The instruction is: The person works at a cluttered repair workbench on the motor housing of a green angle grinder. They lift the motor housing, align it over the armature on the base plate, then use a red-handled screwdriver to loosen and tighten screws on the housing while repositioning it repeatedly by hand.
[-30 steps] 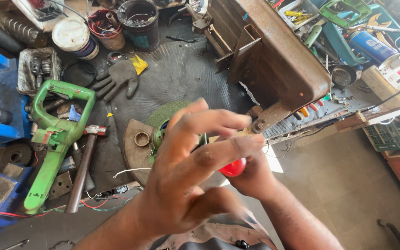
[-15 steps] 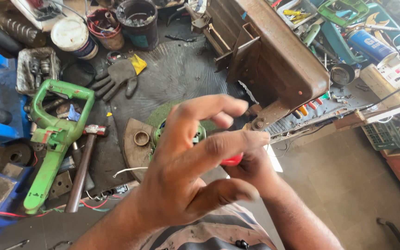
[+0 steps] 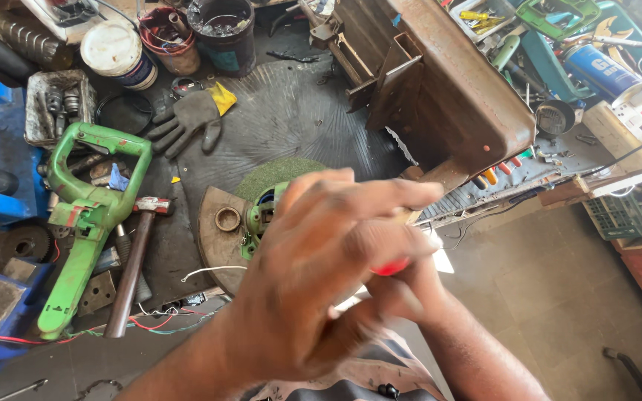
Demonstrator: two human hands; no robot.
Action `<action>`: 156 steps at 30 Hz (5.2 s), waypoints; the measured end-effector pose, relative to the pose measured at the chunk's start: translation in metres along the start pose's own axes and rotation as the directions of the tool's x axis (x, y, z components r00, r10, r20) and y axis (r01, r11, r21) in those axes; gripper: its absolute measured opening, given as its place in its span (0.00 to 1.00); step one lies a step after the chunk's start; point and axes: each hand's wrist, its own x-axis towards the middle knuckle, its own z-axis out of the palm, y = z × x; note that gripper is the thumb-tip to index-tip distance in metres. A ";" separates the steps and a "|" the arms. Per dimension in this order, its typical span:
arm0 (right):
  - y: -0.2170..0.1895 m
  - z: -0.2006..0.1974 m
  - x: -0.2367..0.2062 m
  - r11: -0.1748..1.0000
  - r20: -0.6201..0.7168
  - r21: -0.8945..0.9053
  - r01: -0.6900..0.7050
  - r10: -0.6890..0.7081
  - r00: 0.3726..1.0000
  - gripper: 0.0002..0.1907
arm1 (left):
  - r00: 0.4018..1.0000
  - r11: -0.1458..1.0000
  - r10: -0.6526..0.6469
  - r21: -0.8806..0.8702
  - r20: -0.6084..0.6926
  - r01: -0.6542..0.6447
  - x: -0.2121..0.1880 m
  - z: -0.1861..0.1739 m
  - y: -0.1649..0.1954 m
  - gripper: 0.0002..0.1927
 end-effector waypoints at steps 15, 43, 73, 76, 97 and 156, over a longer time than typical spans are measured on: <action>-0.009 0.002 0.004 0.989 -0.016 0.119 -0.089 0.091 0.996 0.20 | 0.987 0.992 -0.125 -0.005 -0.103 0.125 0.013 0.002 0.010 0.20; -0.011 0.003 0.007 0.950 -0.033 -0.306 0.061 -0.075 0.997 0.16 | 0.962 0.738 -0.190 -0.618 0.198 0.273 -0.012 0.007 -0.025 0.24; 0.061 0.010 0.012 0.649 -0.087 -0.752 0.112 -0.266 0.960 0.28 | 0.953 0.676 -0.156 -0.676 0.260 0.295 0.002 0.009 -0.050 0.13; 0.070 0.007 0.005 0.509 0.025 -0.841 0.183 -0.301 0.953 0.29 | 0.926 0.596 0.008 -0.745 0.376 0.298 0.013 -0.003 -0.056 0.15; 0.053 0.027 0.006 0.921 -0.335 -0.388 -0.023 -0.118 0.935 0.31 | 0.978 0.918 0.001 -0.388 0.210 0.082 -0.012 0.016 -0.050 0.31; 0.066 0.129 0.018 0.665 -0.399 -0.695 -0.272 -0.043 0.916 0.13 | 0.912 0.921 0.386 -0.002 -0.139 -0.390 -0.022 -0.149 -0.148 0.23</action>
